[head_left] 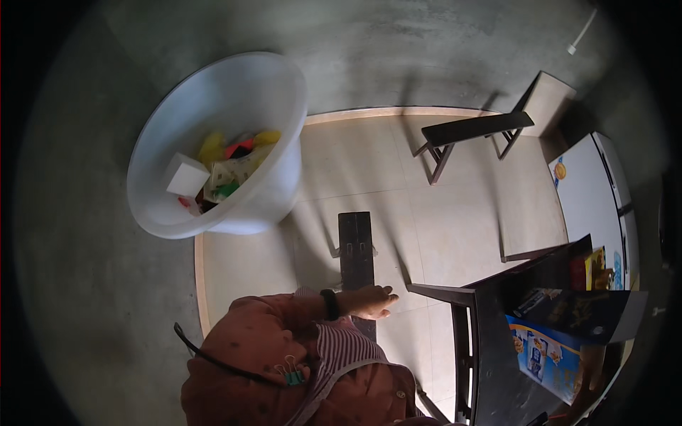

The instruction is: Organize items on a table, dispose of waste, and sweep the floor.

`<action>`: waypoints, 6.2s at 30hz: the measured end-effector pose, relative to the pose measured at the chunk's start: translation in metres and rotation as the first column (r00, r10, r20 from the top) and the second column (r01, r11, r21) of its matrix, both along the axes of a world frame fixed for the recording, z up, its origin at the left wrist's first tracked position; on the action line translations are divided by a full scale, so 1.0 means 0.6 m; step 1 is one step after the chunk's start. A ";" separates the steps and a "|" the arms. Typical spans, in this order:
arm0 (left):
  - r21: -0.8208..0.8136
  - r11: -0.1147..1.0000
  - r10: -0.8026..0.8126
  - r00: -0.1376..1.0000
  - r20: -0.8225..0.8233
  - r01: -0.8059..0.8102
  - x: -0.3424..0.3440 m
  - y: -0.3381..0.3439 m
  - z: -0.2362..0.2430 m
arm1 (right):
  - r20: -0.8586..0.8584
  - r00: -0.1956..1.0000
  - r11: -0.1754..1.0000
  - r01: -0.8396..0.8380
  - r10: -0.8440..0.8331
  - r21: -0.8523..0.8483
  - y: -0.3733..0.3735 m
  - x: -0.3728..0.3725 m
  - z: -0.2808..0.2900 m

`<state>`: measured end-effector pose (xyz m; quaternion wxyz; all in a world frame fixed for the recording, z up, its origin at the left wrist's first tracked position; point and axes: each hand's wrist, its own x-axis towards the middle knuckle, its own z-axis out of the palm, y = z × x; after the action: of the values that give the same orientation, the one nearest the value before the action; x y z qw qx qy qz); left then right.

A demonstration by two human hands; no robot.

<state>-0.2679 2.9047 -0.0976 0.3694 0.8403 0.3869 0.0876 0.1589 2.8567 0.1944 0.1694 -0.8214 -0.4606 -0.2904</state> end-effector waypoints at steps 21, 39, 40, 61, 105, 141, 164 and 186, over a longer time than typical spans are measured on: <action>-0.062 0.986 -0.155 0.987 0.052 0.158 0.030 0.060 0.026 | 0.023 0.994 0.981 0.108 -0.106 -0.162 0.004 -0.112 0.016; 0.034 0.957 -0.291 0.954 0.069 0.289 0.031 0.089 0.010 | -0.172 0.953 0.968 -0.251 0.248 0.006 -0.060 0.061 0.027; 0.035 0.954 -0.299 0.952 0.066 0.297 0.035 0.086 0.010 | -0.174 0.955 0.970 -0.242 0.240 0.008 -0.054 0.062 0.030; -0.063 0.907 -0.419 0.908 -0.027 0.417 0.066 0.051 0.041 | -0.243 0.952 0.983 -0.183 0.185 0.031 -0.031 0.039 0.027; -0.132 0.037 -0.998 0.029 -0.062 0.991 0.241 -0.455 -0.045 | -0.767 -0.623 0.011 0.777 0.154 -0.630 -1.014 -0.897 -0.659; 0.002 0.492 -0.856 0.484 -0.180 0.870 1.047 -0.950 -0.011 | -0.873 -0.485 0.019 0.874 0.057 -0.485 -1.754 0.132 -0.817; 0.025 0.818 -0.570 0.815 -0.105 0.575 1.888 -0.787 0.044 | -0.947 -0.318 0.582 0.779 0.041 -0.236 -1.557 1.443 -0.819; 0.047 0.791 -0.596 0.785 -0.168 0.610 2.687 -0.380 0.050 | -0.895 -0.420 0.431 0.842 0.149 -0.323 -1.205 2.010 -0.791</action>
<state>1.3443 2.6768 -0.0676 0.3072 0.9410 0.1190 -0.0772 1.3649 2.1340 -0.2802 0.5666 -0.6913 0.3682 0.2559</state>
